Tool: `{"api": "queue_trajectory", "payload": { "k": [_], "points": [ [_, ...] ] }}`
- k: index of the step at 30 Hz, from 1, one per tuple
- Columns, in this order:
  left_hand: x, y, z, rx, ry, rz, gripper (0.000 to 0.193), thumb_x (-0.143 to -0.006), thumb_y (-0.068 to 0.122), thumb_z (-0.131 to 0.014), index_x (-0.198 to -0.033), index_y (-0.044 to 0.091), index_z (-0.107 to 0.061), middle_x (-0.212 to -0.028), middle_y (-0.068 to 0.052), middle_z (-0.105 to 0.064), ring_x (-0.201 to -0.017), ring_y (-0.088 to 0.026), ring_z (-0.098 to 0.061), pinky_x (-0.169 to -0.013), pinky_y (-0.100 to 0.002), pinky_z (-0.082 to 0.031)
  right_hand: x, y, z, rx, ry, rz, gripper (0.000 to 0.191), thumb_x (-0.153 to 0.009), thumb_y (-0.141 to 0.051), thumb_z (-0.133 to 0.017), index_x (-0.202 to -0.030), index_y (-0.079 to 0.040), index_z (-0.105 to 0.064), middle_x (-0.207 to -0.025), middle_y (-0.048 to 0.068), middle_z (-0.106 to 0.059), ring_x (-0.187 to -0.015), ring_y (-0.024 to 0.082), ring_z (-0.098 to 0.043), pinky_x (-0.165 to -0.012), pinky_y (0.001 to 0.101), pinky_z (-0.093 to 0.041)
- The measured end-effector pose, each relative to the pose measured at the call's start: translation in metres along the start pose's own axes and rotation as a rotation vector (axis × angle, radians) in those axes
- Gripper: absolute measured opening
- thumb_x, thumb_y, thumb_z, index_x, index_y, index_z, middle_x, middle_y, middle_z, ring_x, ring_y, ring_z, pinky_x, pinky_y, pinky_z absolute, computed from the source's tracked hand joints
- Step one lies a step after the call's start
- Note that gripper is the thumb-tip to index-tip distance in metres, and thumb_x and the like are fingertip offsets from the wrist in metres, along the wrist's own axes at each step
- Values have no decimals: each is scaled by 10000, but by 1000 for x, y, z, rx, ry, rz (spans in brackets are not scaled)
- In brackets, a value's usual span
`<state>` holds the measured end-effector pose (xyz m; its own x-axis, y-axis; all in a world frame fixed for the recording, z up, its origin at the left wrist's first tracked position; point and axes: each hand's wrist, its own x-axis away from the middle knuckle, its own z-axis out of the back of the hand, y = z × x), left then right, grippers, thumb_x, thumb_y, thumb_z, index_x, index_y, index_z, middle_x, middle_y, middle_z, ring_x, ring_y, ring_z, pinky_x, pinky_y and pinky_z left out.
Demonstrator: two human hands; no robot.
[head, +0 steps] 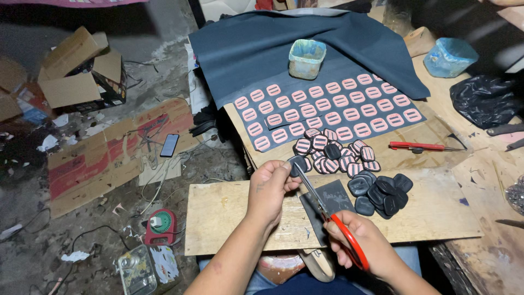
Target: The person uses red-handled scissors to trim small black rubber pieces one by one, following a pink template on a larger sheet. Trimmed pieces are placed in a growing pile on the wooden work surface.
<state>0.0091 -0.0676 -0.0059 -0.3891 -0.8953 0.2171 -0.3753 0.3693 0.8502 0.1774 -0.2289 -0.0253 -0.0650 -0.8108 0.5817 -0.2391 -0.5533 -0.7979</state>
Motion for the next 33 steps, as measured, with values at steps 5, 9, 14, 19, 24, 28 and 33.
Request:
{"api": "queue_trajectory", "payload": {
  "k": [5,9,14,19,24,28,33],
  "points": [
    [2,2,-2,-14,2,-1,133,-991,129,-604,-962,1,-632,-809,-84,-705,-699,-120,-652,-677,-247,-544,1,-1,-3,-1,20,-3,283,-910,-307,-672,-996,-39,-646,-637,54,-616,-412,123,-561,-382,256,-439],
    [4,2,-2,-38,-7,-18,142,-992,132,-597,-969,-3,-637,-819,-90,-710,-703,-113,-647,-683,-243,-543,1,-1,-6,-23,55,-8,266,-899,-280,-683,-995,-36,-638,-624,59,-604,-398,128,-544,-370,262,-421],
    [5,2,-5,9,51,11,164,-985,131,-592,-958,-24,-638,-813,-97,-709,-694,-122,-651,-669,-250,-543,1,-2,-7,11,30,31,279,-901,-279,-693,-982,-17,-642,-617,47,-597,-400,118,-542,-377,261,-427],
    [3,3,-7,10,81,7,168,-973,127,-597,-951,-32,-644,-813,-96,-711,-692,-133,-667,-658,-257,-552,-1,-3,-10,12,47,47,273,-889,-269,-705,-978,-18,-648,-597,46,-575,-380,126,-523,-362,270,-407],
    [2,2,-8,9,98,-10,155,-976,123,-605,-951,-27,-636,-815,-95,-713,-687,-134,-672,-652,-255,-554,-1,2,-11,92,93,42,285,-898,-280,-701,-981,-14,-641,-582,40,-546,-378,133,-508,-366,275,-413],
    [0,5,-8,-100,121,-98,152,-986,137,-629,-1001,-14,-645,-820,-72,-699,-682,-106,-637,-631,-227,-514,-3,7,-6,77,3,97,283,-915,-275,-670,-1040,-30,-601,-618,35,-552,-443,128,-532,-422,274,-456],
    [3,9,0,-156,103,-73,180,-941,112,-657,-1063,-15,-695,-859,-27,-694,-687,-84,-614,-608,-214,-473,-2,9,7,38,-190,186,299,-973,-320,-570,-1099,-51,-604,-666,33,-572,-524,114,-586,-481,260,-495]
  ]
}}
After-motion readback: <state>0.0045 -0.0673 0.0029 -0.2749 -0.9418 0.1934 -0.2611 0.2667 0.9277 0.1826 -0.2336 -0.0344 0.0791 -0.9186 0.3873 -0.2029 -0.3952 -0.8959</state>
